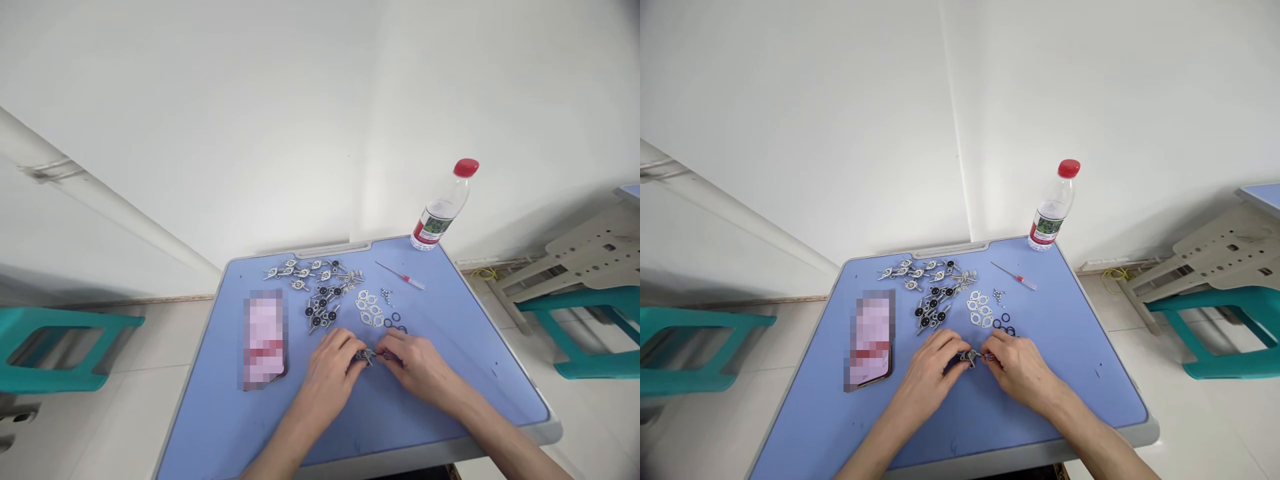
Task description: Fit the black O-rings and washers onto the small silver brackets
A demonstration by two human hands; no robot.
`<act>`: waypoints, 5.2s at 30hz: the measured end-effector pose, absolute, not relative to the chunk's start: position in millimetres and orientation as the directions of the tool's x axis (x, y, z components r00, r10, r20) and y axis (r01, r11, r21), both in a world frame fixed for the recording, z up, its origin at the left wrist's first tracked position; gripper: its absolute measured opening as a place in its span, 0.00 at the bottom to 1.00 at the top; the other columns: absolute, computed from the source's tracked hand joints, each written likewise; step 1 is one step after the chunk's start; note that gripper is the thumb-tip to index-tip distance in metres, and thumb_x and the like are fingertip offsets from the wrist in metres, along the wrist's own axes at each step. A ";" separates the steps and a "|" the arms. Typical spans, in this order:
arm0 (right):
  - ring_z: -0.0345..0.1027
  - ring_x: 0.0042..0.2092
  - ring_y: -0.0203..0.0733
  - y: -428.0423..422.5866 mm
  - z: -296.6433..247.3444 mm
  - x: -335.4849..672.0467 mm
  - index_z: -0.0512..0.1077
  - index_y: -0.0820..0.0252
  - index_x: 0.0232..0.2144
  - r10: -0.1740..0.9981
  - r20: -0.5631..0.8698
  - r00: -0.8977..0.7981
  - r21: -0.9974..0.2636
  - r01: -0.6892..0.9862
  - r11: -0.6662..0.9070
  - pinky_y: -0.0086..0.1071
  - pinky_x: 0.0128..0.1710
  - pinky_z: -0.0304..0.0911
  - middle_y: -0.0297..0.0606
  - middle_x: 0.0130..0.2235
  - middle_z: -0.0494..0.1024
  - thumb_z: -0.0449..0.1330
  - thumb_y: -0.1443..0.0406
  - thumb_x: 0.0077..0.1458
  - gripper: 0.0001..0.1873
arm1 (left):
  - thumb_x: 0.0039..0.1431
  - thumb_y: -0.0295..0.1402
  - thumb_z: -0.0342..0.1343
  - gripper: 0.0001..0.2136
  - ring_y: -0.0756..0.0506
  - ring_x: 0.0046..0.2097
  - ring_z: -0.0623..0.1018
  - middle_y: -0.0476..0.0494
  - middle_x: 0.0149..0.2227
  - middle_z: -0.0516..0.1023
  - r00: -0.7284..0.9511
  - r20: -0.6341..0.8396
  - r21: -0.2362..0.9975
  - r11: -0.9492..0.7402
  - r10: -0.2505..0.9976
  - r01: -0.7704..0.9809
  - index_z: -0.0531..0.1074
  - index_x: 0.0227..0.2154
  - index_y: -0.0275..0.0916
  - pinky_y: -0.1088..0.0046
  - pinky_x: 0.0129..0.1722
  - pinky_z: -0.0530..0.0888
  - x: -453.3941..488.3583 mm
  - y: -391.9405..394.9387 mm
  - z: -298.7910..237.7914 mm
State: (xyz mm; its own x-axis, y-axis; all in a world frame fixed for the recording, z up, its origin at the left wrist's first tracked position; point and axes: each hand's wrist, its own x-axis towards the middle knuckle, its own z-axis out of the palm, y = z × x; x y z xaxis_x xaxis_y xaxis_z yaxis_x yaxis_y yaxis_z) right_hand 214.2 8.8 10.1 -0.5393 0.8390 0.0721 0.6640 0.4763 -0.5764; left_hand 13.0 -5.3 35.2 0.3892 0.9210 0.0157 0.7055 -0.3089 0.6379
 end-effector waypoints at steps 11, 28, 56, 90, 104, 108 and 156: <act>0.63 0.27 0.35 6.7 8.7 212.4 0.68 0.57 0.31 0.828 0.082 -0.554 -0.583 0.647 0.491 0.28 0.26 0.54 0.32 0.29 0.70 0.53 0.74 0.56 0.08 | 0.60 0.24 0.53 0.05 0.44 0.41 0.70 0.47 0.38 0.72 0.398 -0.009 0.649 -0.297 0.918 0.700 0.70 0.34 0.41 0.67 0.40 0.68 13.8 -6.1 33.3; 0.64 0.28 0.36 0.2 24.8 207.0 0.67 0.59 0.34 0.795 0.085 -0.601 -0.570 0.625 0.534 0.30 0.26 0.51 0.35 0.32 0.71 0.54 0.66 0.60 0.03 | 0.58 0.21 0.54 0.07 0.44 0.41 0.71 0.48 0.37 0.73 0.373 -0.048 0.686 -0.241 0.926 0.687 0.67 0.32 0.40 0.68 0.40 0.67 13.2 -2.4 32.4; 0.66 0.28 0.36 5.9 15.7 217.2 0.66 0.57 0.44 0.843 0.015 -0.538 -0.627 0.651 0.428 0.28 0.29 0.54 0.31 0.31 0.73 0.55 0.72 0.58 0.11 | 0.59 0.22 0.54 0.06 0.45 0.42 0.72 0.49 0.38 0.71 0.372 -0.077 0.703 -0.214 0.925 0.678 0.69 0.34 0.40 0.69 0.41 0.69 13.3 -5.0 31.8; 0.65 0.26 0.35 -1.1 9.5 207.2 0.64 0.58 0.32 0.837 0.019 -0.547 -0.555 0.691 0.464 0.29 0.25 0.48 0.33 0.30 0.73 0.50 0.75 0.54 0.09 | 0.59 0.19 0.53 0.10 0.44 0.43 0.71 0.47 0.40 0.73 0.400 -0.023 0.626 -0.298 0.916 0.721 0.68 0.37 0.40 0.63 0.43 0.72 13.1 -7.5 35.8; 0.64 0.26 0.34 -1.1 8.2 206.2 0.64 0.59 0.32 0.838 0.040 -0.544 -0.554 0.686 0.472 0.28 0.25 0.47 0.32 0.29 0.71 0.52 0.76 0.52 0.09 | 0.59 0.22 0.56 0.10 0.43 0.44 0.72 0.46 0.42 0.73 0.406 -0.001 0.603 -0.323 0.914 0.729 0.70 0.43 0.40 0.63 0.44 0.73 11.7 -8.8 37.7; 0.65 0.25 0.34 -2.0 8.6 206.5 0.64 0.59 0.31 0.837 0.043 -0.545 -0.545 0.690 0.477 0.28 0.25 0.47 0.32 0.29 0.72 0.52 0.76 0.53 0.09 | 0.60 0.22 0.54 0.09 0.43 0.43 0.72 0.46 0.40 0.73 0.422 -0.009 0.592 -0.336 0.906 0.733 0.70 0.41 0.40 0.63 0.42 0.73 11.6 -7.6 36.7; 0.64 0.28 0.35 28.6 35.3 246.8 0.72 0.57 0.32 0.988 0.051 -0.143 -0.746 0.652 0.133 0.28 0.28 0.59 0.31 0.29 0.75 0.55 0.63 0.59 0.07 | 0.59 0.20 0.53 0.07 0.44 0.41 0.70 0.47 0.37 0.72 0.425 -0.043 0.667 -0.291 0.904 0.686 0.71 0.34 0.39 0.66 0.39 0.69 12.0 -4.5 37.0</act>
